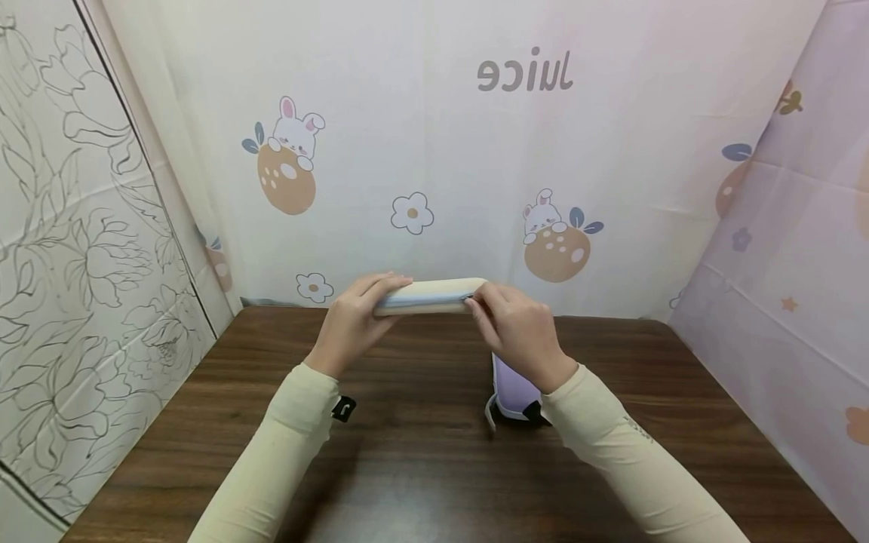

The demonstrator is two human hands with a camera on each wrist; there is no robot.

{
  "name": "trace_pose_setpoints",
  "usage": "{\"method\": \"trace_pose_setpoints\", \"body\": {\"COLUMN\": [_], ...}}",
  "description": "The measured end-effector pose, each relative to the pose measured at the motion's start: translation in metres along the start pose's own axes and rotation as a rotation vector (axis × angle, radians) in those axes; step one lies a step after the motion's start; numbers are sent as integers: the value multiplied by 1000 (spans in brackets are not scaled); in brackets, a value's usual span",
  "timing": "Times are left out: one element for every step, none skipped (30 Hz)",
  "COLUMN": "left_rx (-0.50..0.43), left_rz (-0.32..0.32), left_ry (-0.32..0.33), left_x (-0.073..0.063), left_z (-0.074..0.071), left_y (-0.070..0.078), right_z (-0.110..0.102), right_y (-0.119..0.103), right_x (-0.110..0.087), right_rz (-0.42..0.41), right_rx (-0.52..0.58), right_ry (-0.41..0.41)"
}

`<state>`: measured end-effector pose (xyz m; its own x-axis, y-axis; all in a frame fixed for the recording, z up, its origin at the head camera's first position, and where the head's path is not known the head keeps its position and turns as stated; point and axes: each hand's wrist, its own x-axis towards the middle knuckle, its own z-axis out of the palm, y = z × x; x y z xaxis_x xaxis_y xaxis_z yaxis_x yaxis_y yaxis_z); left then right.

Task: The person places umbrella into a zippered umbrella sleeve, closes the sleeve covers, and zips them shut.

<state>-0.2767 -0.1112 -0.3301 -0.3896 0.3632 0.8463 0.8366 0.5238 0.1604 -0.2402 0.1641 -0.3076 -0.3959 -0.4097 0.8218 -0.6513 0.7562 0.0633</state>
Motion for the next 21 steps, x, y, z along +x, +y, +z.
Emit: {"method": "trace_pose_setpoints", "body": {"left_rx": [0, 1, 2, 2, 1, 1, 1, 1, 1, -1, -3, -5, -9, -14, -18, -23, -26, -29, -31, -31, -31], "left_rz": [2, 4, 5, 7, 9, 10, 12, 13, 16, 16, 16, 15, 12, 7, 3, -1, -2, -3, -2, -1, 4], "left_ry": [0, -1, -2, -2, -1, -1, 0, 0, 0, 0, -1, -1, 1, 1, 2, 3, 6, 8, 9, 9, 9], "left_x": [0, 0, 0, 0, 0, 0, 0, 0, 0, 0, 0, 0, 0, 0, 0, 0, 0, -1, -1, 0, 0], "left_z": [0, 0, 0, 0, 0, 0, 0, 1, 1, 1, 1, 1, 1, 1, 1, 0, 0, 0, 0, 0, -1], "left_y": [0, 0, 1, 1, 1, 1, 2, 2, 2, 2, 2, 3, 3, 3, 3, 3, 3, 3, 2, 3, 3], "right_z": [0, 0, 0, 0, 0, 0, 0, 0, 0, 0, 0, 1, 1, 1, 1, 1, 1, 1, 1, 1, 0], "right_y": [1, 1, 1, 1, 1, 1, 2, 2, 2, 2, 3, 4, 5, 5, 6, 7, 8, 9, 9, 10, 10], "right_x": [0, -1, -1, -1, -1, -1, -2, -2, -2, -3, -3, -4, -4, -5, -5, -6, -7, -7, -8, -8, -8], "right_rz": [-3, -3, -2, -3, -4, -4, -5, -3, -4, -6, -5, -1, 2, 7, 9, 11, 15, 18, 18, 19, 20], "right_rx": [5, 8, 11, 13, 15, 15, 15, 12, 9, 5, 6, 12, 25, 42, 62, 84, 106, 123, 133, 138, 140], "right_ry": [0, -2, -6, -8, -7, -7, -4, -2, 1, 6, 15, 21, 28, 30, 34, 35, 35, 30, 26, 21, 17]}}
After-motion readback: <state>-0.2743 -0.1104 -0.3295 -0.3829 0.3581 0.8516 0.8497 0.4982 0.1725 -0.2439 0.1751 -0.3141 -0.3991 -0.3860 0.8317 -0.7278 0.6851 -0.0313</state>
